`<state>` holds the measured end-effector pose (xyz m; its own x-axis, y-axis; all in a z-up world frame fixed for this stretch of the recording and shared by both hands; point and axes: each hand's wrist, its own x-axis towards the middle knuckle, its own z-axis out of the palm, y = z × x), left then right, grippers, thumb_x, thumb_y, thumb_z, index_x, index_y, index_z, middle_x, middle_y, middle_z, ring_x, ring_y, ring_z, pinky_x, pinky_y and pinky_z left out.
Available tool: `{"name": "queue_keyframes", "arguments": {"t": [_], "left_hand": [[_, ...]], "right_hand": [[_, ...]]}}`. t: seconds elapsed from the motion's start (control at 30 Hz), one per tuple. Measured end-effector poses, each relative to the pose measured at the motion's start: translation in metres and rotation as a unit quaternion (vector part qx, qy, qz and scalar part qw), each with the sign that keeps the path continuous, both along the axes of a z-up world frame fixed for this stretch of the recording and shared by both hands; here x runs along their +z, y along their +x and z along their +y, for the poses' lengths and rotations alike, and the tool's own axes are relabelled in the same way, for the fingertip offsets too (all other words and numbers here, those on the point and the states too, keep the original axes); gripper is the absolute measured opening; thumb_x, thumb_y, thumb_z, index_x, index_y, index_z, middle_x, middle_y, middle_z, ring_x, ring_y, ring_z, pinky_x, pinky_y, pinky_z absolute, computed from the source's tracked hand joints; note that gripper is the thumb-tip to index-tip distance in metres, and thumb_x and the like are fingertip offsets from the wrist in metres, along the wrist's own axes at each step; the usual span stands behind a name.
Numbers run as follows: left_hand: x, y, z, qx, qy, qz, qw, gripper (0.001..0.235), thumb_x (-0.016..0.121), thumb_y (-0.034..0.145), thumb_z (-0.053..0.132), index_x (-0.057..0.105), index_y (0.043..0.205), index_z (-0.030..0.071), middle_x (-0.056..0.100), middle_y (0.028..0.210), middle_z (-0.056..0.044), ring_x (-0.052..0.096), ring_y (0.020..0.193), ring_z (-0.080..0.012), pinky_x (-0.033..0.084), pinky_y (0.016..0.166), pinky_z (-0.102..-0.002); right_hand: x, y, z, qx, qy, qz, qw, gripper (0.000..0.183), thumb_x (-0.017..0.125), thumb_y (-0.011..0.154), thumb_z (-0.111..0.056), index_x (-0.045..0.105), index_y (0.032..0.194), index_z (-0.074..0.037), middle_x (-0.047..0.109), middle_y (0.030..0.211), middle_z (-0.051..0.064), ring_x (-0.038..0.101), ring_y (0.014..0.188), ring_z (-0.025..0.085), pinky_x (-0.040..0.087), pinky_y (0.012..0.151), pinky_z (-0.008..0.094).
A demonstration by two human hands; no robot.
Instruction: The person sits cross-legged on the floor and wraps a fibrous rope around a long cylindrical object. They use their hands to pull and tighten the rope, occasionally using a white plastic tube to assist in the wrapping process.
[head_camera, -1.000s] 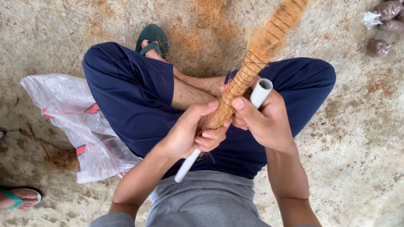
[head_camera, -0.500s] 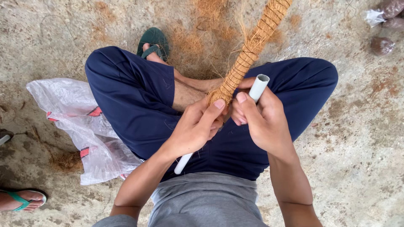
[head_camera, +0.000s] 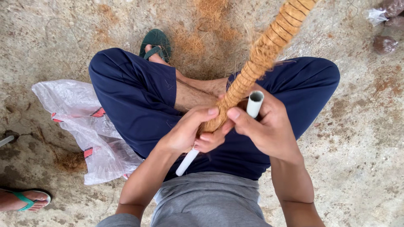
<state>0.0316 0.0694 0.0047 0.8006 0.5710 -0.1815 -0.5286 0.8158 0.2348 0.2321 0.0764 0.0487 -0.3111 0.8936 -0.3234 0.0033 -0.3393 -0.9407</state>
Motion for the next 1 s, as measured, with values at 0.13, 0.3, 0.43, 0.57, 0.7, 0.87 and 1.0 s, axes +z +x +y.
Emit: {"name": "queue_keyframes", "arguments": {"t": [0.13, 0.3, 0.43, 0.57, 0.7, 0.87, 1.0], "left_hand": [[0.011, 0.012, 0.003, 0.060, 0.177, 0.362, 0.913, 0.033, 0.041, 0.108, 0.034, 0.056, 0.110, 0.005, 0.052, 0.070, 0.001, 0.046, 0.054, -0.0068, 0.039, 0.047, -0.025], [0.023, 0.019, 0.000, 0.143, 0.326, 0.482, 0.801, 0.029, 0.052, 0.108, 0.026, 0.058, 0.119, 0.000, 0.055, 0.074, 0.000, 0.047, 0.066, -0.0046, 0.041, 0.056, -0.025], [0.018, 0.018, -0.002, 0.163, 0.343, 0.495, 0.782, 0.025, 0.052, 0.111, 0.024, 0.058, 0.111, 0.000, 0.055, 0.079, 0.001, 0.050, 0.069, -0.0045, 0.043, 0.059, -0.024], [0.013, 0.017, -0.005, 0.165, 0.259, 0.414, 0.857, 0.028, 0.048, 0.115, 0.028, 0.058, 0.112, 0.002, 0.048, 0.076, 0.003, 0.042, 0.066, -0.0029, 0.036, 0.056, -0.022], [0.011, 0.012, -0.008, 0.120, 0.130, 0.277, 0.944, 0.036, 0.043, 0.109, 0.034, 0.056, 0.128, 0.006, 0.039, 0.071, 0.007, 0.031, 0.054, -0.0004, 0.023, 0.045, -0.020], [0.008, -0.005, -0.011, 0.047, 0.121, 0.209, 0.969, 0.041, 0.044, 0.111, 0.039, 0.056, 0.122, 0.001, 0.037, 0.068, 0.006, 0.031, 0.053, -0.0035, 0.022, 0.044, -0.022], [-0.003, -0.005, -0.009, 0.006, 0.060, 0.064, 0.996, 0.047, 0.045, 0.117, 0.044, 0.055, 0.109, -0.001, 0.033, 0.068, 0.006, 0.030, 0.052, -0.0038, 0.021, 0.045, -0.022]], "right_hand": [[-0.007, -0.003, 0.007, -0.069, -0.007, 0.076, 0.995, 0.018, 0.064, 0.106, -0.009, 0.055, 0.118, 0.000, 0.055, 0.078, -0.001, 0.045, 0.060, 0.002, 0.035, 0.051, 0.020], [-0.010, -0.009, 0.007, -0.084, -0.007, 0.072, 0.994, 0.018, 0.062, 0.104, -0.009, 0.052, 0.117, -0.001, 0.054, 0.080, -0.001, 0.044, 0.058, 0.003, 0.036, 0.049, 0.020], [-0.005, -0.006, -0.003, -0.076, 0.024, 0.040, 0.996, 0.012, 0.056, 0.110, -0.009, 0.054, 0.116, 0.002, 0.057, 0.084, 0.002, 0.050, 0.067, 0.005, 0.046, 0.060, 0.024], [-0.007, -0.005, -0.011, -0.115, 0.029, 0.012, 0.993, 0.011, 0.057, 0.109, -0.008, 0.058, 0.111, 0.003, 0.054, 0.075, 0.001, 0.048, 0.063, 0.005, 0.043, 0.058, 0.023], [-0.013, 0.000, -0.017, -0.080, 0.113, -0.058, 0.989, 0.018, 0.067, 0.107, -0.004, 0.054, 0.096, 0.001, 0.055, 0.072, 0.002, 0.050, 0.063, 0.007, 0.041, 0.056, 0.023], [-0.017, 0.001, -0.008, -0.076, 0.007, 0.141, 0.987, 0.020, 0.071, 0.099, -0.004, 0.055, 0.110, -0.002, 0.057, 0.075, 0.000, 0.049, 0.058, 0.003, 0.036, 0.050, 0.021], [-0.016, 0.006, -0.001, -0.013, -0.026, 0.138, 0.990, 0.032, 0.069, 0.096, -0.007, 0.059, 0.125, 0.004, 0.061, 0.079, 0.001, 0.048, 0.059, 0.003, 0.035, 0.049, 0.021]]}}
